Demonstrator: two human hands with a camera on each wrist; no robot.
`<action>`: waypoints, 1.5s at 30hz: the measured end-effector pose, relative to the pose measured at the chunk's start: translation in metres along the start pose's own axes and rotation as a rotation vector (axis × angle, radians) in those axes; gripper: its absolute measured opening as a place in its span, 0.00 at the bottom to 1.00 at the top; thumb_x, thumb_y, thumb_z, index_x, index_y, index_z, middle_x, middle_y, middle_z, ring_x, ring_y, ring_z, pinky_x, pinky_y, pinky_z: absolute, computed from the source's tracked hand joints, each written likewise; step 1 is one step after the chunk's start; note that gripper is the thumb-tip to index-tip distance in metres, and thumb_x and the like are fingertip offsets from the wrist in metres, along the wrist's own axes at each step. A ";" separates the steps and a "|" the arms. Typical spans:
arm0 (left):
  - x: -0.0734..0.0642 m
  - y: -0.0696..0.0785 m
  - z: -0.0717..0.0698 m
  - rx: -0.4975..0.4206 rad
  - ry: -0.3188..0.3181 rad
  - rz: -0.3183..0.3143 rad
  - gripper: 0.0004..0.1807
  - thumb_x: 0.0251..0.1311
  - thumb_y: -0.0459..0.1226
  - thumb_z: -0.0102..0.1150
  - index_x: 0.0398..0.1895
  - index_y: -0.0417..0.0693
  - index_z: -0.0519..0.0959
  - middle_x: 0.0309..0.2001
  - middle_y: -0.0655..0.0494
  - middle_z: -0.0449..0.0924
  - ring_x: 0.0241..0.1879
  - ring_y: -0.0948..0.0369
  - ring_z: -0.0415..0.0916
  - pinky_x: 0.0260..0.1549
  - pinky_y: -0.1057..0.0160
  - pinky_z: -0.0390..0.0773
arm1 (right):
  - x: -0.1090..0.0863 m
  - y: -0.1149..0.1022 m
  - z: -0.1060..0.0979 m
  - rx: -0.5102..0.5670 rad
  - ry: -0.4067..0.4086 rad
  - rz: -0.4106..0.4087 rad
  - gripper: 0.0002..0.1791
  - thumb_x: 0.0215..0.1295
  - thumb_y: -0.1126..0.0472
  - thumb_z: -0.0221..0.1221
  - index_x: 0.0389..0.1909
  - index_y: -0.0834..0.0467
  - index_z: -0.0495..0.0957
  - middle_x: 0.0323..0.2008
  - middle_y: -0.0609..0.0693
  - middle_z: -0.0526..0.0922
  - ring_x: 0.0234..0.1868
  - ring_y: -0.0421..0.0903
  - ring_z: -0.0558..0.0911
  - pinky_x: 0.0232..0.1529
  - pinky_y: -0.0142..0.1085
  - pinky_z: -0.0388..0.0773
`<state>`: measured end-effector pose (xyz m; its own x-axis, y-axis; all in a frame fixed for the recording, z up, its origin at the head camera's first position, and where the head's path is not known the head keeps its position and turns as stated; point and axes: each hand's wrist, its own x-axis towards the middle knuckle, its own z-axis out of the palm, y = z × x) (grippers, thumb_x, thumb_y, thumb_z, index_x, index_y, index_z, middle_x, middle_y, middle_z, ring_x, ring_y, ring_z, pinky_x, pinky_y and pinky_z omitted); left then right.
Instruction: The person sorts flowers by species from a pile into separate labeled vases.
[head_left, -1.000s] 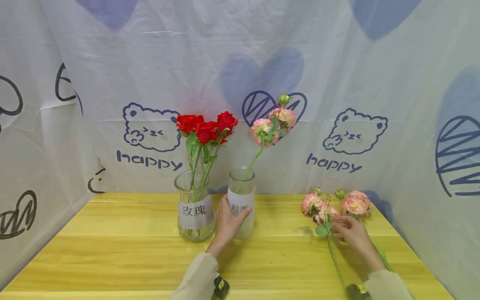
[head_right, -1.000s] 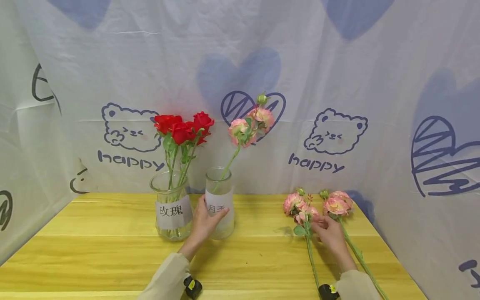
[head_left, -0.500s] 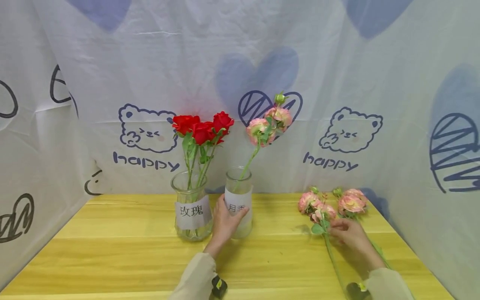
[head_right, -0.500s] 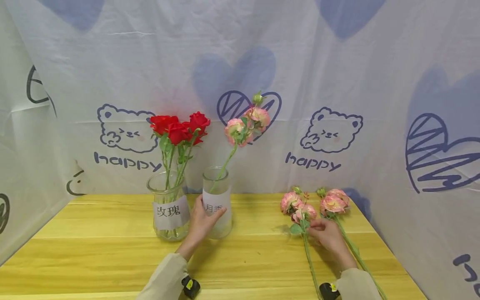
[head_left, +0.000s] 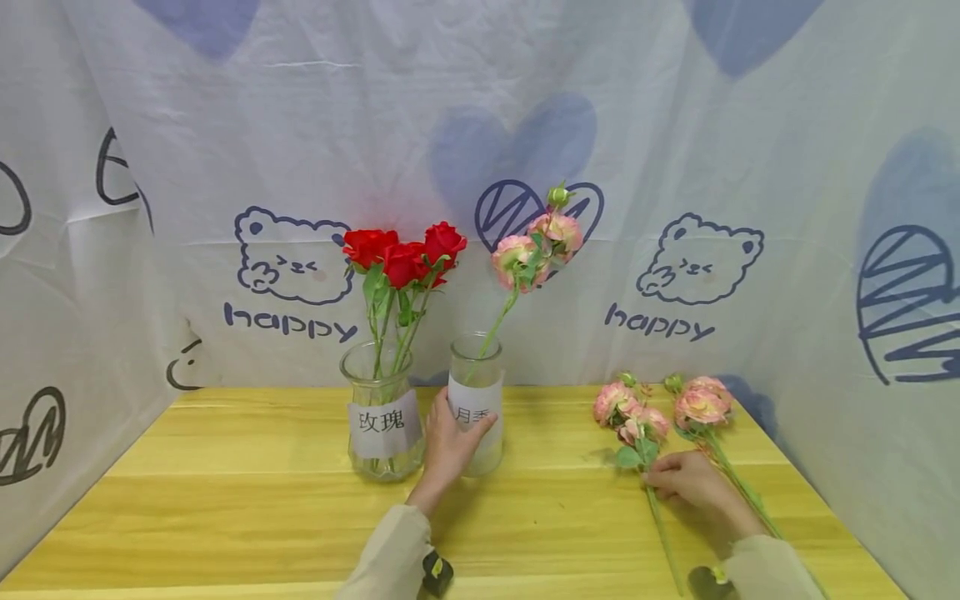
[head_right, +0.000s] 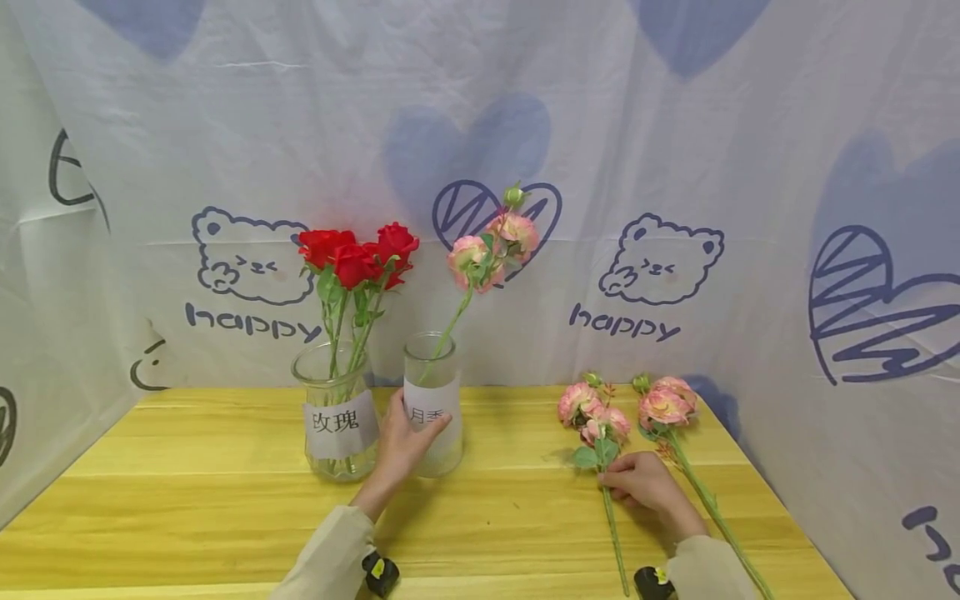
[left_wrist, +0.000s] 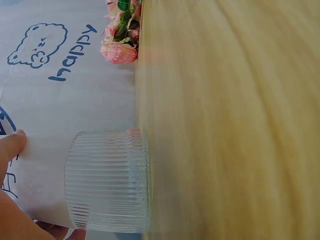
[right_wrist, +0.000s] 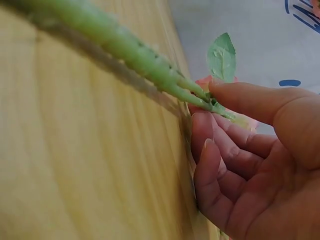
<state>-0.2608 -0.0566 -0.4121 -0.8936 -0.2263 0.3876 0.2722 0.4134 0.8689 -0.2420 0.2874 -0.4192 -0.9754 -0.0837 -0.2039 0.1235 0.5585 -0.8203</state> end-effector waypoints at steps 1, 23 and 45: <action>0.000 0.000 0.000 -0.001 0.000 -0.002 0.42 0.48 0.39 0.73 0.63 0.30 0.62 0.52 0.34 0.71 0.53 0.40 0.67 0.55 0.40 0.68 | 0.000 0.000 0.001 0.006 0.008 0.001 0.19 0.64 0.63 0.62 0.46 0.77 0.75 0.35 0.56 0.81 0.32 0.46 0.81 0.34 0.40 0.82; -0.001 0.000 -0.002 -0.006 -0.018 0.000 0.42 0.50 0.39 0.73 0.63 0.30 0.61 0.53 0.34 0.70 0.53 0.40 0.67 0.55 0.41 0.68 | -0.001 0.003 0.000 0.208 0.029 -0.021 0.27 0.73 0.66 0.48 0.62 0.84 0.55 0.44 0.61 0.76 0.30 0.43 0.69 0.28 0.31 0.72; 0.000 0.001 -0.003 -0.002 -0.020 0.002 0.41 0.50 0.39 0.73 0.63 0.30 0.62 0.52 0.35 0.71 0.52 0.41 0.67 0.55 0.41 0.68 | -0.004 -0.005 0.006 0.386 0.079 -0.102 0.20 0.75 0.65 0.47 0.58 0.78 0.63 0.44 0.47 0.78 0.38 0.36 0.74 0.33 0.27 0.77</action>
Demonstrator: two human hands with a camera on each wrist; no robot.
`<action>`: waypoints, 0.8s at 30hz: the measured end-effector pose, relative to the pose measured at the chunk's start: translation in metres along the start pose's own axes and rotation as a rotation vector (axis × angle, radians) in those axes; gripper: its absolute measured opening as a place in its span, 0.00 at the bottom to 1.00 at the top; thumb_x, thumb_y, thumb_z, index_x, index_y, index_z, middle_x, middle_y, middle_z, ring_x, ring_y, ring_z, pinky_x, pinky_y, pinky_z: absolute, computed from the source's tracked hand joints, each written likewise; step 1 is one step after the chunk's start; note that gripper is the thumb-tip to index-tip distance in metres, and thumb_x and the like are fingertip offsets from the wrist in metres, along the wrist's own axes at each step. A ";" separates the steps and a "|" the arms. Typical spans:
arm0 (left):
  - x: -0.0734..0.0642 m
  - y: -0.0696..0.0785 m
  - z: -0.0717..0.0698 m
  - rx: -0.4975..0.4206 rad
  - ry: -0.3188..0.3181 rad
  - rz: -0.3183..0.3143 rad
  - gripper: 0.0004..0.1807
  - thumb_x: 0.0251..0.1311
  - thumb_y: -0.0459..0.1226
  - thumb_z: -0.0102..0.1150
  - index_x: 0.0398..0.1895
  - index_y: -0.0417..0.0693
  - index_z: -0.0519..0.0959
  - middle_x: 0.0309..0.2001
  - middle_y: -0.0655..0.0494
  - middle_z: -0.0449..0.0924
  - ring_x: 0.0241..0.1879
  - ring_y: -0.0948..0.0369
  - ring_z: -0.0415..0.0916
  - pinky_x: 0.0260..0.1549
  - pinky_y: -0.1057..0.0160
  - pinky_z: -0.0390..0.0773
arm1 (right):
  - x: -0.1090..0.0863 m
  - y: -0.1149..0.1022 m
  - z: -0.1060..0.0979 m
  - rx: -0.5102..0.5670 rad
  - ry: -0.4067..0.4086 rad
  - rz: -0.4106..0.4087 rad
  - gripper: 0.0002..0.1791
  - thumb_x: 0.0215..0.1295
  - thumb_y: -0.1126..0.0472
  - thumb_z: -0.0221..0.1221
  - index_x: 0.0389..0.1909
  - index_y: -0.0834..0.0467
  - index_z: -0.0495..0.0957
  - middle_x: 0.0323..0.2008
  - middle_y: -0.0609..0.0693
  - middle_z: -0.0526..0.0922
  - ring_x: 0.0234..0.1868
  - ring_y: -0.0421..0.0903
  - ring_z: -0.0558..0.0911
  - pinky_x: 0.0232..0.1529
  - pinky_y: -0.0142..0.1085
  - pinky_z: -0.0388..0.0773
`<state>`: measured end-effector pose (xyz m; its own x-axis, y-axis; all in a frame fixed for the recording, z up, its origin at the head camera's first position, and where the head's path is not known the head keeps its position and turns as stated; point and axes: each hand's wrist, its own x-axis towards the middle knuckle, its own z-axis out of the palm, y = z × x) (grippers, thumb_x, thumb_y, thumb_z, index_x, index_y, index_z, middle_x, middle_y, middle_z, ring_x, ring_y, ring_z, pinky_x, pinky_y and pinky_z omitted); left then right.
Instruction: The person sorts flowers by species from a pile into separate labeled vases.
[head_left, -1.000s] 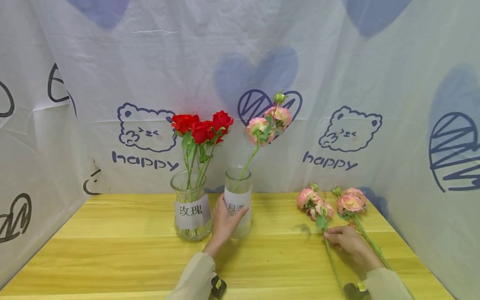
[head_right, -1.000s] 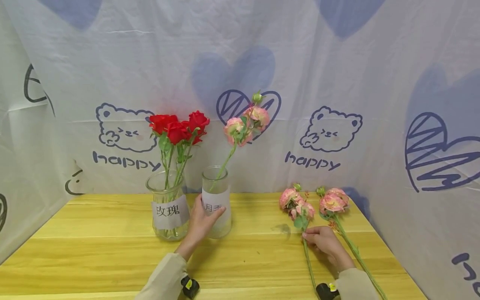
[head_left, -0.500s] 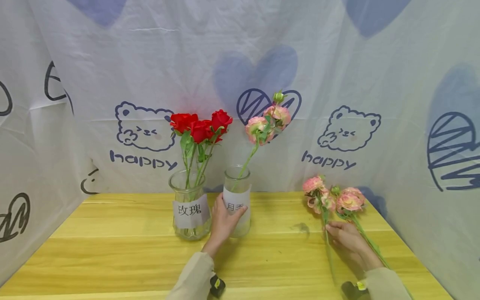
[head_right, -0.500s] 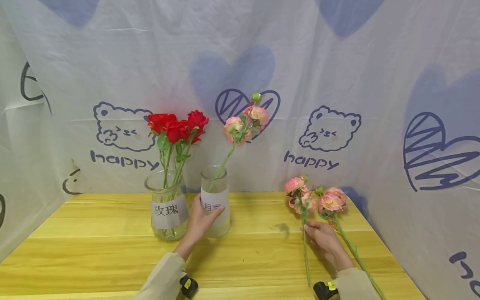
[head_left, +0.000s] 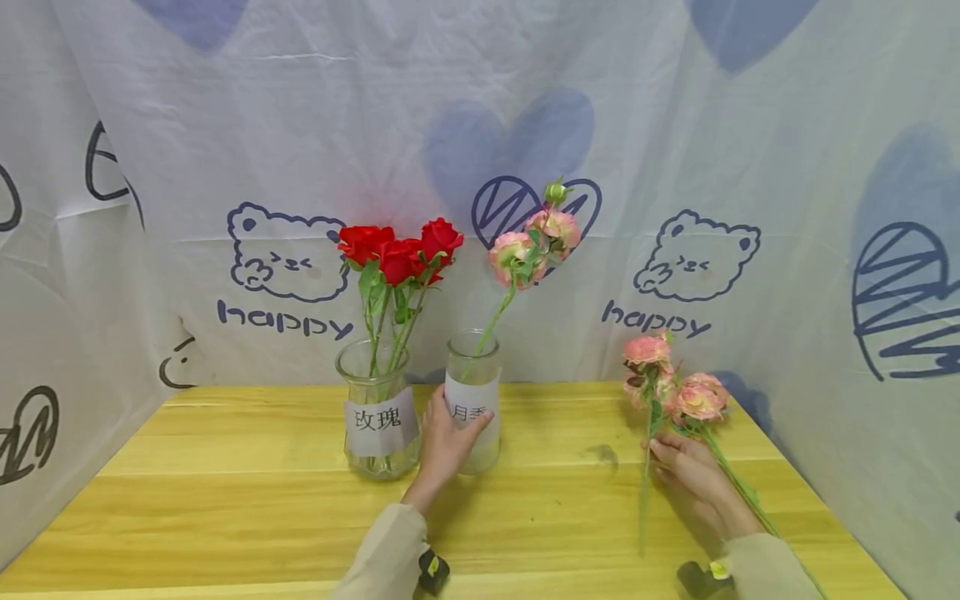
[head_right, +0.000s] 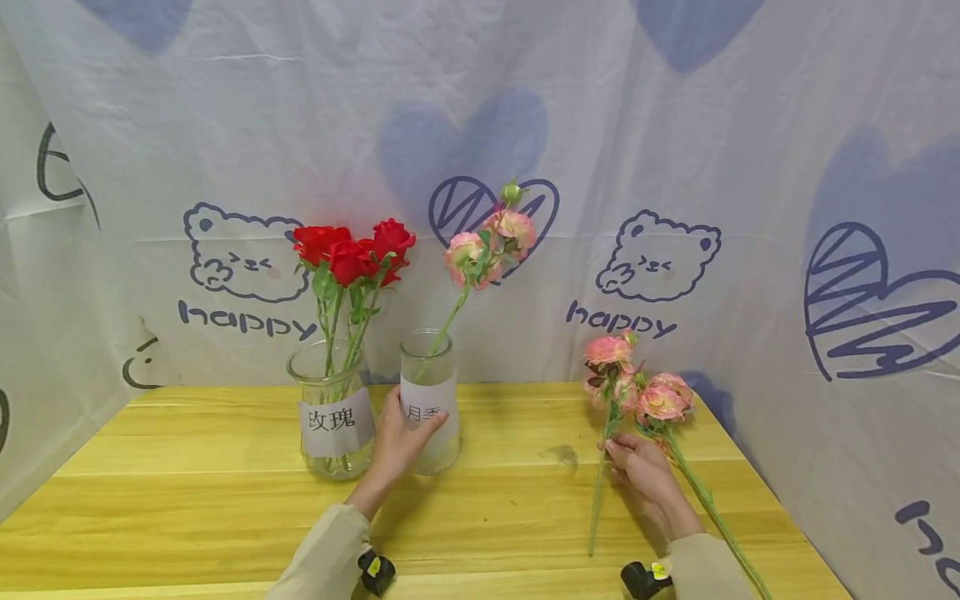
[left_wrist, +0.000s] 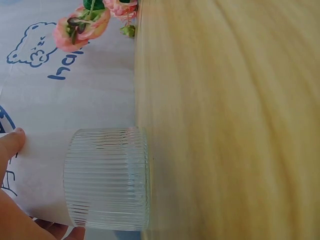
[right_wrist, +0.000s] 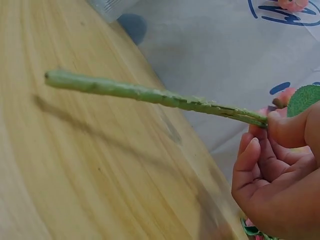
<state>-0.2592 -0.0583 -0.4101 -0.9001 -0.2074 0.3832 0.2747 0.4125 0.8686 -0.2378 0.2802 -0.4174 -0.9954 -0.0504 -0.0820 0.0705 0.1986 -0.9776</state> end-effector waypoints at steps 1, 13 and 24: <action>0.000 0.000 0.000 0.000 0.001 0.000 0.41 0.50 0.39 0.73 0.63 0.30 0.62 0.51 0.35 0.71 0.52 0.41 0.67 0.55 0.41 0.68 | 0.000 -0.001 0.000 0.012 0.007 0.002 0.20 0.75 0.65 0.47 0.58 0.77 0.63 0.43 0.46 0.79 0.38 0.36 0.74 0.33 0.27 0.77; 0.000 -0.001 0.001 -0.007 -0.002 0.007 0.42 0.50 0.39 0.73 0.63 0.30 0.62 0.52 0.35 0.70 0.52 0.41 0.67 0.55 0.41 0.68 | -0.003 -0.011 0.003 0.039 0.068 -0.027 0.20 0.75 0.64 0.48 0.58 0.75 0.62 0.41 0.40 0.80 0.39 0.33 0.75 0.38 0.27 0.78; 0.000 -0.002 0.001 0.008 0.006 0.011 0.42 0.49 0.39 0.73 0.63 0.30 0.62 0.52 0.35 0.71 0.52 0.41 0.68 0.54 0.40 0.69 | 0.003 -0.039 0.028 0.220 0.095 -0.073 0.15 0.75 0.63 0.47 0.55 0.70 0.63 0.42 0.43 0.74 0.42 0.36 0.73 0.44 0.27 0.75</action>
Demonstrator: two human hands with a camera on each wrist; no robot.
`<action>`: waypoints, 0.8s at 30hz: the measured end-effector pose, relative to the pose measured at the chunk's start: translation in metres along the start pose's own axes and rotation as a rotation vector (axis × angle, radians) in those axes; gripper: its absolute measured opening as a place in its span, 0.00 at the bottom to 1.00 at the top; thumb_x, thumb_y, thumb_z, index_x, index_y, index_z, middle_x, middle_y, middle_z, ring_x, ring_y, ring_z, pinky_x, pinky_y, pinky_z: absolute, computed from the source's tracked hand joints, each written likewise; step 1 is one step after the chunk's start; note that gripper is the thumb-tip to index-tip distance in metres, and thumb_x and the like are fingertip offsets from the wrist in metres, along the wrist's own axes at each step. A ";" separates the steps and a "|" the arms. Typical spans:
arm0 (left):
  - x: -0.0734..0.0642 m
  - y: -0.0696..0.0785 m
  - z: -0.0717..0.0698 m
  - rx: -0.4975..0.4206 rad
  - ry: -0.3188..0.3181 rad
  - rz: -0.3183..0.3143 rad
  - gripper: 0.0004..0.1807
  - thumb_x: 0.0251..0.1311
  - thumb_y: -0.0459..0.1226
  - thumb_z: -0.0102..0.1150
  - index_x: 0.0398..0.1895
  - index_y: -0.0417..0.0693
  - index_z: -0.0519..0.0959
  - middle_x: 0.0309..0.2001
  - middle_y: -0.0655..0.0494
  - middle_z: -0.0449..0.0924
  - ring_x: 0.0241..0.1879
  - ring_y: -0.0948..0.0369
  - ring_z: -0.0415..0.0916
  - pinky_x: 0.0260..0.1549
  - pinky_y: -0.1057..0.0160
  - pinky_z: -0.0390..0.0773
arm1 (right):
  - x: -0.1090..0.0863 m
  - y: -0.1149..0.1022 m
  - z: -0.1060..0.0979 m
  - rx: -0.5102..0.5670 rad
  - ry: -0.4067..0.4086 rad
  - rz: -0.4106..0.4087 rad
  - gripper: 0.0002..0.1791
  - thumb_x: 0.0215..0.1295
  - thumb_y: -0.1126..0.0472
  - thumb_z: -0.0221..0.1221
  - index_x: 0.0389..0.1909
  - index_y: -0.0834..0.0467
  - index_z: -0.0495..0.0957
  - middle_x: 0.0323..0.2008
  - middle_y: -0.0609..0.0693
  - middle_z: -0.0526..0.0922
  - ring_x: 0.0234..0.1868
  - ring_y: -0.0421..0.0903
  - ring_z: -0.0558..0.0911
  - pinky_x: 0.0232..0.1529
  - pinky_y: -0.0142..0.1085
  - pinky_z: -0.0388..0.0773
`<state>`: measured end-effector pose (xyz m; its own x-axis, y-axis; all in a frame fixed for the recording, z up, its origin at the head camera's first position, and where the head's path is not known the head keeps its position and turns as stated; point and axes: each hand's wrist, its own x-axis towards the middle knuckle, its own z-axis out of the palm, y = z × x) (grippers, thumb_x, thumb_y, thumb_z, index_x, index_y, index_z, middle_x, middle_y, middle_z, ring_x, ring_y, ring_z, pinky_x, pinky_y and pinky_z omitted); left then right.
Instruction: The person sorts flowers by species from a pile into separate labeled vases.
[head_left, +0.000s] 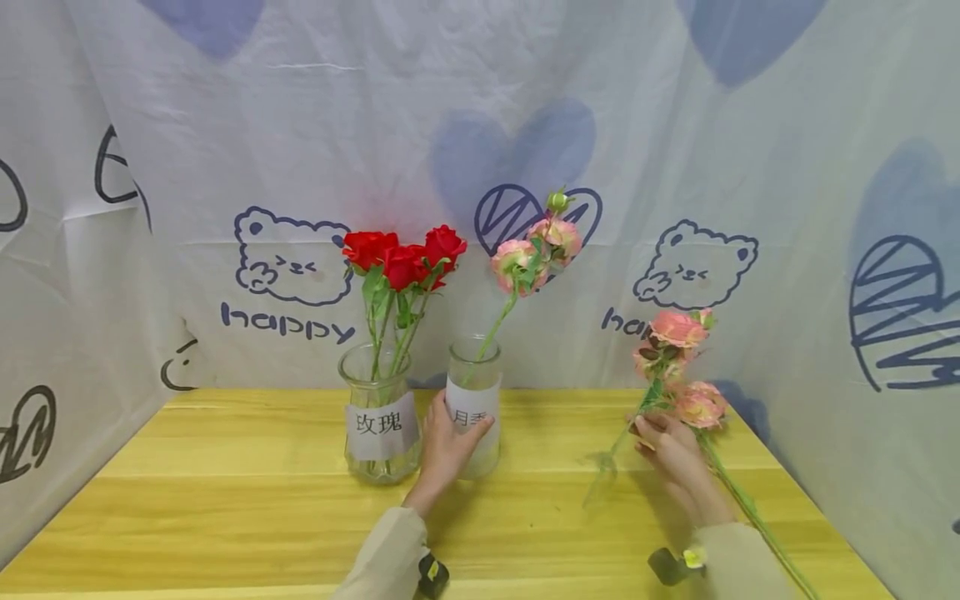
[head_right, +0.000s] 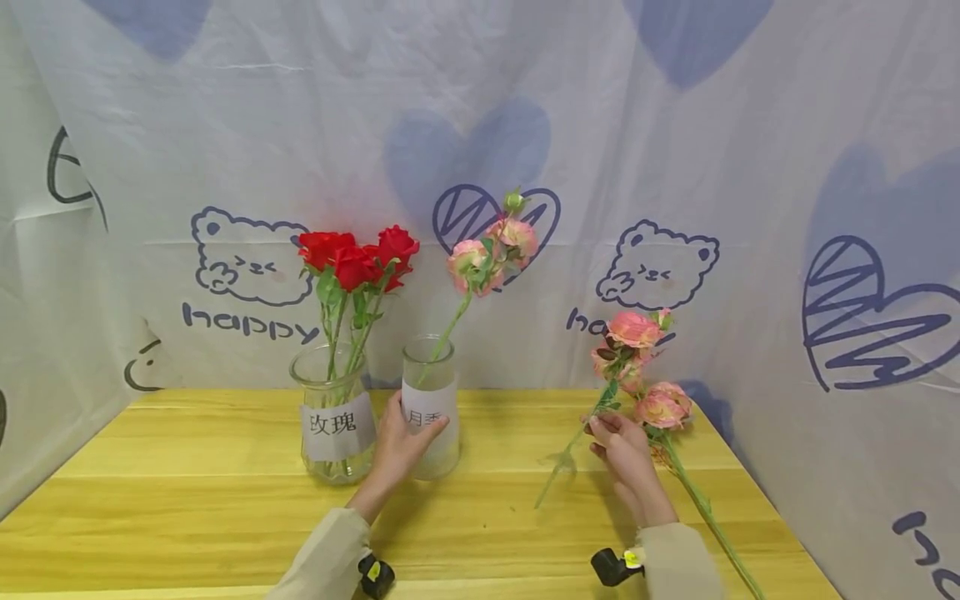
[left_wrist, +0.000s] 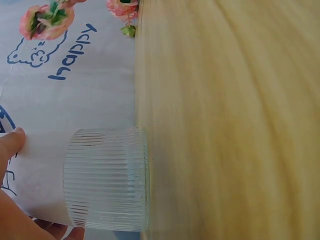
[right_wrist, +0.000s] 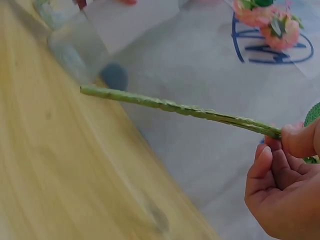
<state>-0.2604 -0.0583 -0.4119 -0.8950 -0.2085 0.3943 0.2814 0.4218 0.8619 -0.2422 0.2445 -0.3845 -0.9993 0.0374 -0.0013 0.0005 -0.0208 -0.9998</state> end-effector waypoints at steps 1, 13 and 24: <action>0.000 0.000 0.000 0.000 0.000 0.002 0.42 0.49 0.39 0.73 0.63 0.30 0.62 0.51 0.35 0.71 0.52 0.41 0.68 0.54 0.40 0.70 | 0.001 -0.002 0.005 0.025 0.002 0.000 0.12 0.75 0.64 0.47 0.52 0.67 0.64 0.41 0.43 0.74 0.42 0.36 0.73 0.44 0.27 0.75; -0.001 -0.001 0.000 -0.004 0.002 0.001 0.42 0.49 0.39 0.73 0.63 0.31 0.62 0.51 0.36 0.71 0.51 0.41 0.68 0.53 0.41 0.70 | 0.017 -0.042 0.049 0.364 0.048 -0.048 0.05 0.75 0.63 0.47 0.37 0.56 0.67 0.34 0.42 0.76 0.38 0.37 0.74 0.38 0.27 0.71; 0.000 -0.001 -0.001 -0.005 0.005 0.000 0.42 0.48 0.40 0.74 0.63 0.31 0.62 0.51 0.35 0.71 0.51 0.41 0.68 0.53 0.41 0.70 | 0.031 -0.089 0.084 0.493 0.081 -0.148 0.06 0.75 0.65 0.45 0.37 0.59 0.69 0.34 0.45 0.76 0.37 0.38 0.73 0.34 0.25 0.70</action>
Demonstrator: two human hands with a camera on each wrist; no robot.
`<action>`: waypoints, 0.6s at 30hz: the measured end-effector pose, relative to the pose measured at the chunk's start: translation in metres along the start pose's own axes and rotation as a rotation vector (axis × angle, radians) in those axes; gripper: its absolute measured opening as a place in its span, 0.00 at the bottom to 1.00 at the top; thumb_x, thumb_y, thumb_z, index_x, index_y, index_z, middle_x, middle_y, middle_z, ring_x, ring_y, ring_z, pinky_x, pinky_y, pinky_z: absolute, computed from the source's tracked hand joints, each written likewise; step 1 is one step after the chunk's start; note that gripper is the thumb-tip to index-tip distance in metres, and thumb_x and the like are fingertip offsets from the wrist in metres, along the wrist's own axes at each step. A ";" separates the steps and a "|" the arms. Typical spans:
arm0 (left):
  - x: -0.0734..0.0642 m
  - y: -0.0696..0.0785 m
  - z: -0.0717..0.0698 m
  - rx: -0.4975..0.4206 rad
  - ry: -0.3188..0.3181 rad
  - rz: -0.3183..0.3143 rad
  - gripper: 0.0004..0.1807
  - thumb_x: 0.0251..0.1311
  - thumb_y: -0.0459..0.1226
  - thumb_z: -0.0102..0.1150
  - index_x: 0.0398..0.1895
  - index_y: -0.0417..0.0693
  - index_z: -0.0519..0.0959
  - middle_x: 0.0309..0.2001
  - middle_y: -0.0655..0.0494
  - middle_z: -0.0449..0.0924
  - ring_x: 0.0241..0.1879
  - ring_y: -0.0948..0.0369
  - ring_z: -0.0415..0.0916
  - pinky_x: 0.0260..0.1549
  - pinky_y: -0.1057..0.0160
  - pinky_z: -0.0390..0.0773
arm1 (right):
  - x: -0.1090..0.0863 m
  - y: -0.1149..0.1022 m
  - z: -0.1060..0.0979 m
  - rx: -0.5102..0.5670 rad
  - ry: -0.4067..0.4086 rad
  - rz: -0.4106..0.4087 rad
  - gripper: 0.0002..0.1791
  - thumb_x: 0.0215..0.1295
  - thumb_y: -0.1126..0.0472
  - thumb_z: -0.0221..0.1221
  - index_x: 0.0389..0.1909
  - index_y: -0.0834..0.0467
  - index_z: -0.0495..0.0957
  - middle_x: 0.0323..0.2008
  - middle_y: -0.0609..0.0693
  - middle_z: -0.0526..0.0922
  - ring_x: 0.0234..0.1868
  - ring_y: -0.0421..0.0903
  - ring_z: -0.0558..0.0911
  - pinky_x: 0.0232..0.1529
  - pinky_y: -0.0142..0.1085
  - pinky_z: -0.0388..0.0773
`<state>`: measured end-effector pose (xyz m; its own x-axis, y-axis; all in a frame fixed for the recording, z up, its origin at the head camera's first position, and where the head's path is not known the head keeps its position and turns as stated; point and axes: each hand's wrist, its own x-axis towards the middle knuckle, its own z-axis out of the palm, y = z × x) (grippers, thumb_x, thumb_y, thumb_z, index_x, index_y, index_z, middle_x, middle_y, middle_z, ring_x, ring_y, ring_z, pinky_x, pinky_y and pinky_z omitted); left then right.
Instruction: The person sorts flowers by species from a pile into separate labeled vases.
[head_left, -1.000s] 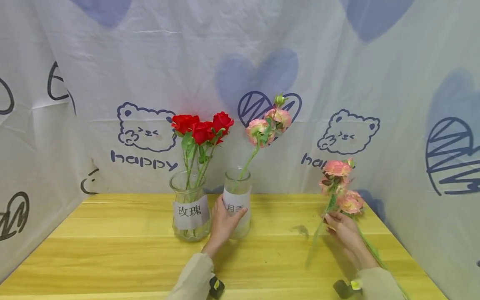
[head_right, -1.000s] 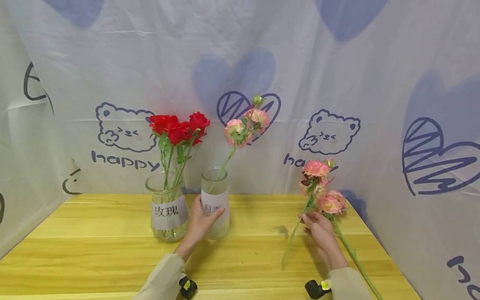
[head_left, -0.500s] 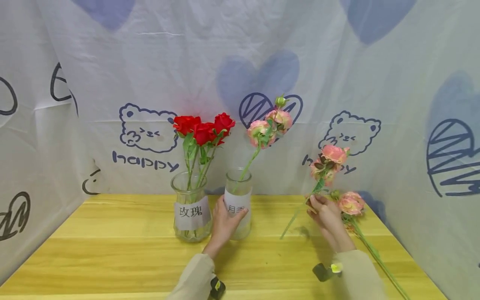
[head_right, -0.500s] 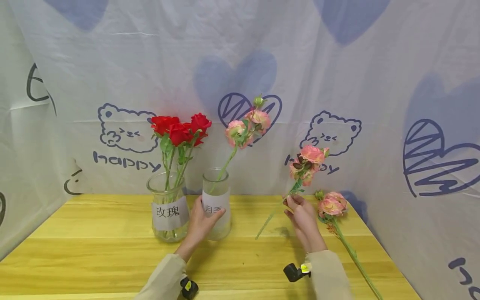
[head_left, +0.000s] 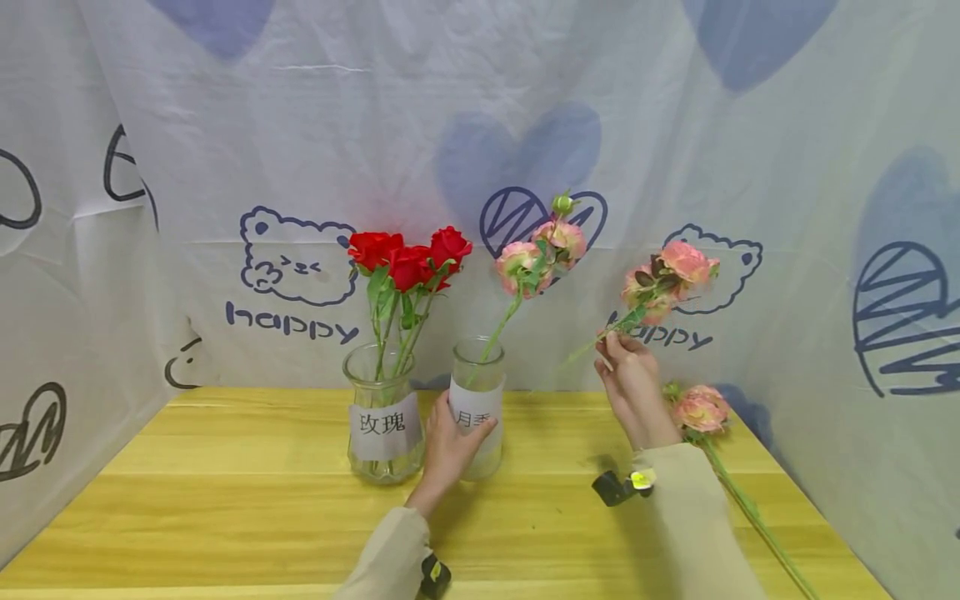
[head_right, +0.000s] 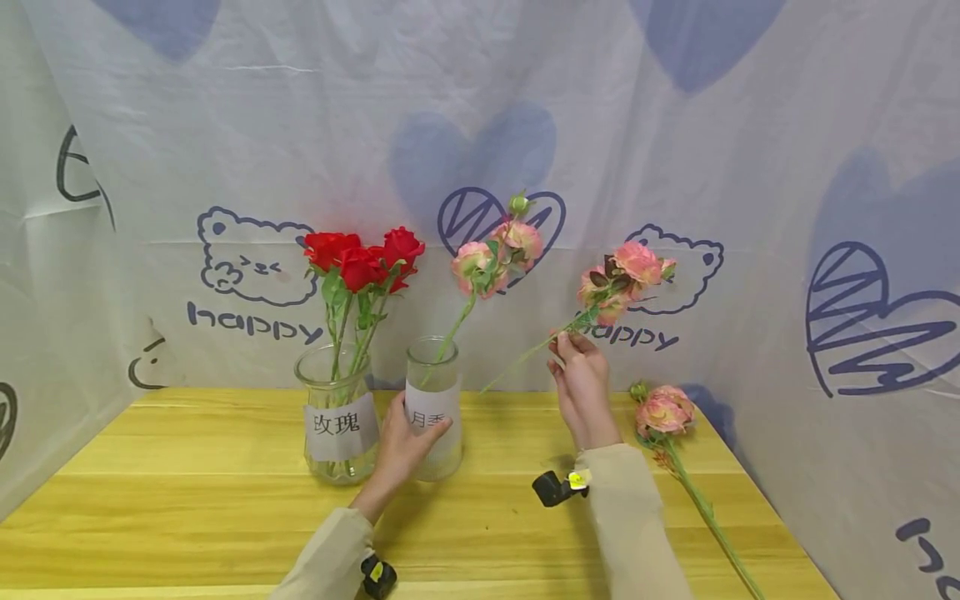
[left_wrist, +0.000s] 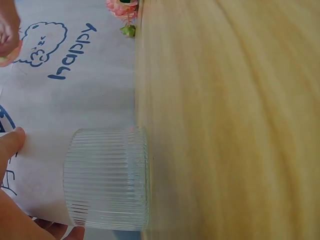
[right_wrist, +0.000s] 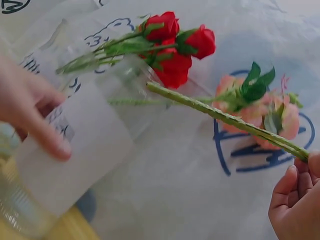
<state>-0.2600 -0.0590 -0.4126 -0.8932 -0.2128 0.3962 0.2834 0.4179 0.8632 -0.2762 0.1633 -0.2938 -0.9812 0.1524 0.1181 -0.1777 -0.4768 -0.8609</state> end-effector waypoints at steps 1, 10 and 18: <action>0.000 0.000 0.000 -0.001 0.000 0.000 0.42 0.48 0.40 0.73 0.63 0.31 0.62 0.51 0.36 0.71 0.51 0.41 0.68 0.53 0.41 0.70 | 0.001 -0.002 0.004 0.012 0.002 -0.007 0.07 0.75 0.65 0.45 0.36 0.59 0.69 0.34 0.45 0.76 0.37 0.38 0.73 0.34 0.26 0.69; 0.000 0.001 -0.001 0.002 0.006 0.007 0.42 0.48 0.39 0.74 0.62 0.31 0.63 0.50 0.36 0.72 0.50 0.41 0.69 0.52 0.41 0.71 | 0.010 -0.007 0.030 0.078 0.078 -0.019 0.08 0.73 0.65 0.48 0.33 0.59 0.72 0.33 0.46 0.76 0.37 0.41 0.72 0.31 0.26 0.69; 0.000 0.001 -0.001 -0.003 0.000 -0.007 0.42 0.47 0.39 0.74 0.63 0.32 0.62 0.50 0.36 0.71 0.50 0.42 0.69 0.51 0.41 0.72 | 0.012 -0.006 0.045 0.073 0.119 -0.027 0.07 0.73 0.65 0.49 0.32 0.58 0.70 0.34 0.46 0.76 0.38 0.42 0.73 0.33 0.26 0.70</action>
<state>-0.2591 -0.0596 -0.4113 -0.8949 -0.2156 0.3906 0.2786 0.4139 0.8666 -0.2903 0.1292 -0.2649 -0.9609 0.2657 0.0775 -0.2133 -0.5324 -0.8192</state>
